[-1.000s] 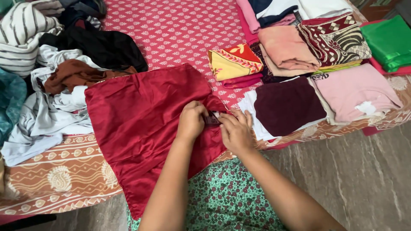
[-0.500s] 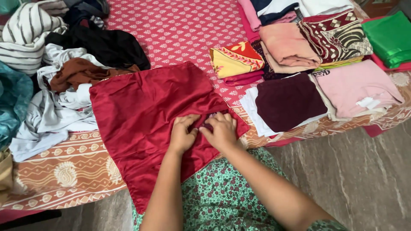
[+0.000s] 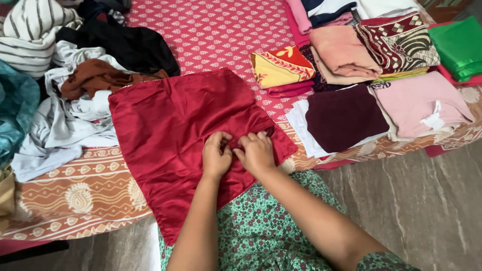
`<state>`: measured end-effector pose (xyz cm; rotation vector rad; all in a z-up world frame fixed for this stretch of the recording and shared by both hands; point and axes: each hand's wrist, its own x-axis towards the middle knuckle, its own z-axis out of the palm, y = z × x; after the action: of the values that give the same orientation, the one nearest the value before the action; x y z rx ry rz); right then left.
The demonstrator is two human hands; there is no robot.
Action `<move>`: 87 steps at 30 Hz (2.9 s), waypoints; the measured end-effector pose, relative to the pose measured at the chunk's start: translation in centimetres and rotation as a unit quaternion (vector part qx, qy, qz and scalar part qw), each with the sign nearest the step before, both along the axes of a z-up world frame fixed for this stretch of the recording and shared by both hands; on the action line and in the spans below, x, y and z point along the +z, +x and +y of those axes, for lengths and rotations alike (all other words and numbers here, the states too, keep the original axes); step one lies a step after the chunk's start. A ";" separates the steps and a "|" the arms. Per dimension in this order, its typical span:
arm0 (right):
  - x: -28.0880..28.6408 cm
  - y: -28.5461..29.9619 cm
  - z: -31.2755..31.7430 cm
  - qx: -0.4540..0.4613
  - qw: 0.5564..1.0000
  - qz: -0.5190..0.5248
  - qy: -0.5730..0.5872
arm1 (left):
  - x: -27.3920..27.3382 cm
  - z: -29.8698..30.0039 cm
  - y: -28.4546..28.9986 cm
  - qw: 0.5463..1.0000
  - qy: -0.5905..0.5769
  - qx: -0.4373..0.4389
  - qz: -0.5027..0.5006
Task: Fold various pieces of clothing and arrange them neatly on a bed.
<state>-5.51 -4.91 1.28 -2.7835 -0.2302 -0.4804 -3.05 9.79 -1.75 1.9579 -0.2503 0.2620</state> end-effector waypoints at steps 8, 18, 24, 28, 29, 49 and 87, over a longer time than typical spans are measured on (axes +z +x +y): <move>-0.9 1.9 0.0 0.008 0.998 0.055 -0.029 | 0.5 -0.2 -1.3 0.996 0.038 0.021 -0.081; -1.9 1.4 -1.9 0.034 0.999 -0.024 -0.024 | 1.4 -1.1 -2.1 0.977 0.186 0.050 -0.097; -2.3 2.9 -5.3 -0.029 0.999 -0.017 -0.042 | 1.6 -1.2 -1.9 0.975 0.200 0.077 -0.057; -2.5 4.9 -9.9 -0.063 0.997 0.023 -0.048 | 1.5 -1.2 -2.0 0.978 0.191 0.072 -0.041; -1.5 4.8 -10.1 -0.087 0.995 0.020 -0.037 | 1.6 -1.2 -2.0 0.977 0.196 0.069 -0.037; -1.5 2.7 -9.6 -0.099 0.985 -0.052 0.135 | 0.9 -7.5 2.9 0.976 0.208 0.032 -0.058; 0.5 2.3 -7.5 -0.070 0.987 -0.051 0.134 | 0.5 -9.0 6.1 0.998 0.034 -0.053 0.012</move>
<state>-3.25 -12.44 1.81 -2.5249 0.0090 -0.6397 3.04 0.79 -1.27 2.0071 -0.3504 0.1639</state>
